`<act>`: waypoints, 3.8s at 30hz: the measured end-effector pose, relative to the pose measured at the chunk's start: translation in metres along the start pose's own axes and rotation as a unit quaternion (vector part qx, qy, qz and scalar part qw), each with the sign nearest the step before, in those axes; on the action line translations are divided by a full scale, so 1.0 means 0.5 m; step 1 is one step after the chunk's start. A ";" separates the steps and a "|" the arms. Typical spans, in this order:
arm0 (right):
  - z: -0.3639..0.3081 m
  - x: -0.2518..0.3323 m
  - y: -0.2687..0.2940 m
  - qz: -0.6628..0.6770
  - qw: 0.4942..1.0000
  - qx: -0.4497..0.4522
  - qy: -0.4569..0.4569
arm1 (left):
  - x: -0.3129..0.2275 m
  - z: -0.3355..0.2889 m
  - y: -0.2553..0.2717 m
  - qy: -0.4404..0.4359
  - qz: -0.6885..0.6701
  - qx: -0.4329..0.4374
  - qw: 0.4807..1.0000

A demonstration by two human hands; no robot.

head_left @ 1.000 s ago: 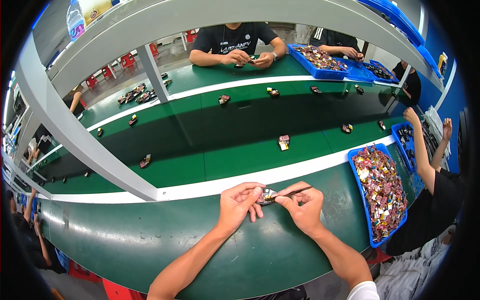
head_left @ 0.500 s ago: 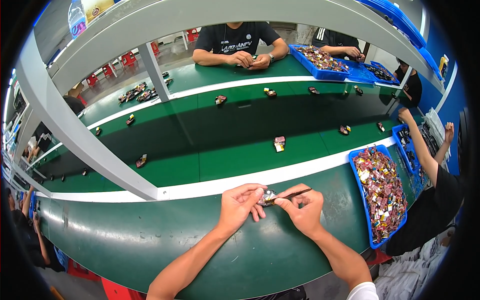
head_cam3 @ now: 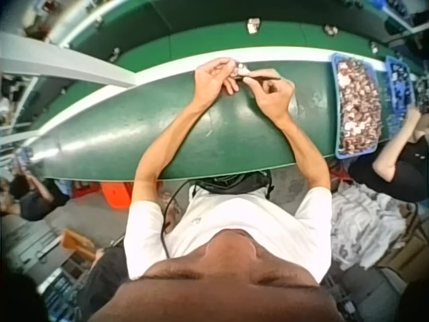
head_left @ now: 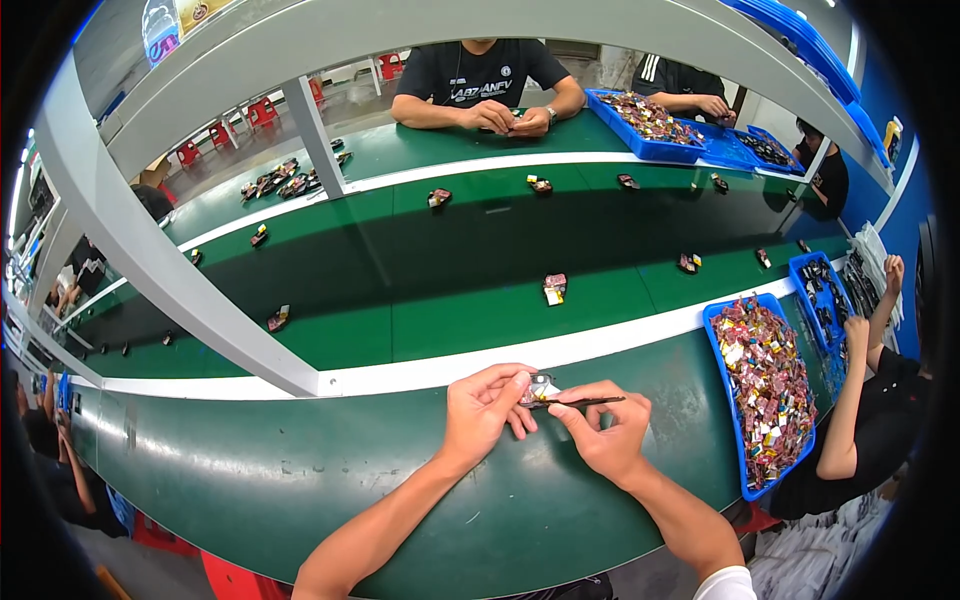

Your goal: Assembling and marking small toy or electronic components on a conveyor belt.

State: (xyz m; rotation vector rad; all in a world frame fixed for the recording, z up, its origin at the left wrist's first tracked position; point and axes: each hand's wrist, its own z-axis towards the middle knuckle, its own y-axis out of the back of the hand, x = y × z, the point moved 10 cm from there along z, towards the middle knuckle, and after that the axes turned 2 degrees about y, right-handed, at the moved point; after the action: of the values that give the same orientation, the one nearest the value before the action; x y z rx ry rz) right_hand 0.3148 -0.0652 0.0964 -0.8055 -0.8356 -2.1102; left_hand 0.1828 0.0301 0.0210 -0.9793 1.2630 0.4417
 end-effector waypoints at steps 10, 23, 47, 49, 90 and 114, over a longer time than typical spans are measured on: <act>0.003 0.004 0.005 -0.012 1.000 -0.002 0.007 | 0.000 0.001 -0.009 0.014 0.009 0.010 1.000; -0.006 0.043 -0.013 -0.052 0.990 0.007 0.131 | 0.001 0.001 -0.007 0.028 0.079 -0.024 0.996; 0.002 0.018 0.014 -0.042 0.989 -0.043 0.138 | -0.193 0.233 0.088 -0.237 0.591 -0.101 0.765; 0.002 0.015 0.012 -0.046 0.990 -0.042 0.130 | -0.161 0.274 0.044 -0.231 0.574 -0.089 0.781; 0.019 -0.028 0.021 0.065 0.996 -0.019 -0.059 | -0.036 -0.016 0.022 -0.030 0.186 -0.098 0.977; 0.001 -0.082 -0.001 0.041 0.992 0.003 -0.116 | -0.048 -0.020 0.009 -0.078 0.211 -0.074 0.972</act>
State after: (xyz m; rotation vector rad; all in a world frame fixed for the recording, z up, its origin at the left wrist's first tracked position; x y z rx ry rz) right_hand 0.3372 -0.0490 0.0660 -1.0792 -0.9140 -1.9660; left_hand 0.1662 0.0299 0.0420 -0.7787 1.3087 0.9377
